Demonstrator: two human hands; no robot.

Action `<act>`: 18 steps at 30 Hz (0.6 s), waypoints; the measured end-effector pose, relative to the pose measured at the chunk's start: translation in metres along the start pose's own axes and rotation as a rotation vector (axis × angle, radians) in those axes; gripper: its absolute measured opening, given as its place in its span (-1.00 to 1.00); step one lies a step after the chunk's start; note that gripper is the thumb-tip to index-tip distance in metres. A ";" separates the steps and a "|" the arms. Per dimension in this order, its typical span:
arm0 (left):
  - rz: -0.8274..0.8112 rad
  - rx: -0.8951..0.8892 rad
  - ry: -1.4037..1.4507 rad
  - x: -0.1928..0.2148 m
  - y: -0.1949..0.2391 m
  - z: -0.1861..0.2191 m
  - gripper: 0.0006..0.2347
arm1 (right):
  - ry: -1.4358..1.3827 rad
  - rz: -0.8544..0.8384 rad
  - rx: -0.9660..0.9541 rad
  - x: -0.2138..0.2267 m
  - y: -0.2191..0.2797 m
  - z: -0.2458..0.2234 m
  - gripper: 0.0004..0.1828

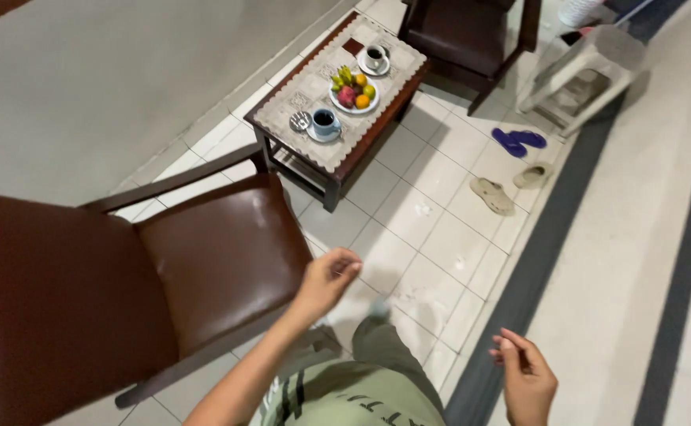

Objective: Moving a fruit plate and several coffee pots from a small table to a ledge.

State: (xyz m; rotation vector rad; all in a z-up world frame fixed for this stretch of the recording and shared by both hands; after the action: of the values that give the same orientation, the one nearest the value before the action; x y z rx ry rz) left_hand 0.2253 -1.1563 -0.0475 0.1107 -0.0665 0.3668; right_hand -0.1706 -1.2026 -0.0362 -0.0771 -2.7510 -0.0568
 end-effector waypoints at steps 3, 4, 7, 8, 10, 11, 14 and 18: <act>-0.072 0.014 0.038 -0.032 -0.048 -0.002 -0.83 | 0.041 -0.014 -0.014 -0.012 -0.076 0.012 -0.75; -0.058 0.016 0.040 -0.039 -0.067 -0.008 -0.83 | 0.042 -0.027 -0.010 -0.019 -0.108 0.010 -0.75; -0.011 0.066 0.049 -0.076 -0.119 -0.039 -0.84 | 0.016 -0.083 0.012 -0.029 -0.207 -0.003 -0.75; 0.024 0.080 0.119 -0.088 -0.137 -0.061 -0.85 | 0.040 -0.110 0.029 -0.035 -0.240 -0.011 -0.75; 0.089 0.079 0.194 -0.104 -0.182 -0.089 -0.86 | 0.059 -0.159 0.070 -0.055 -0.316 -0.023 -0.74; 0.134 0.113 0.257 -0.108 -0.208 -0.098 -0.87 | 0.016 -0.200 0.120 -0.069 -0.357 -0.028 -0.75; 0.269 0.197 0.317 -0.116 -0.257 -0.105 -0.88 | 0.000 -0.305 0.141 -0.114 -0.451 -0.046 -0.75; 0.474 0.293 0.235 -0.103 -0.294 -0.071 -0.90 | 0.044 -0.615 0.236 -0.210 -0.537 -0.068 -0.74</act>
State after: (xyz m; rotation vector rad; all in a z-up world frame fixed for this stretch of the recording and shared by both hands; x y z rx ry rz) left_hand 0.2385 -1.4575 -0.1545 0.3431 0.1981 0.8598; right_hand 0.0163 -1.7511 -0.0687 0.8182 -2.6099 0.0991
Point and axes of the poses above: each hand's wrist, its own y-axis away from the middle knuckle, its own x-axis out of the back of the hand, z = x × y, the point moved 5 cm from there along -y, towards the middle knuckle, and after that the axes turned 1 degree about x, right-handed, at the moved point
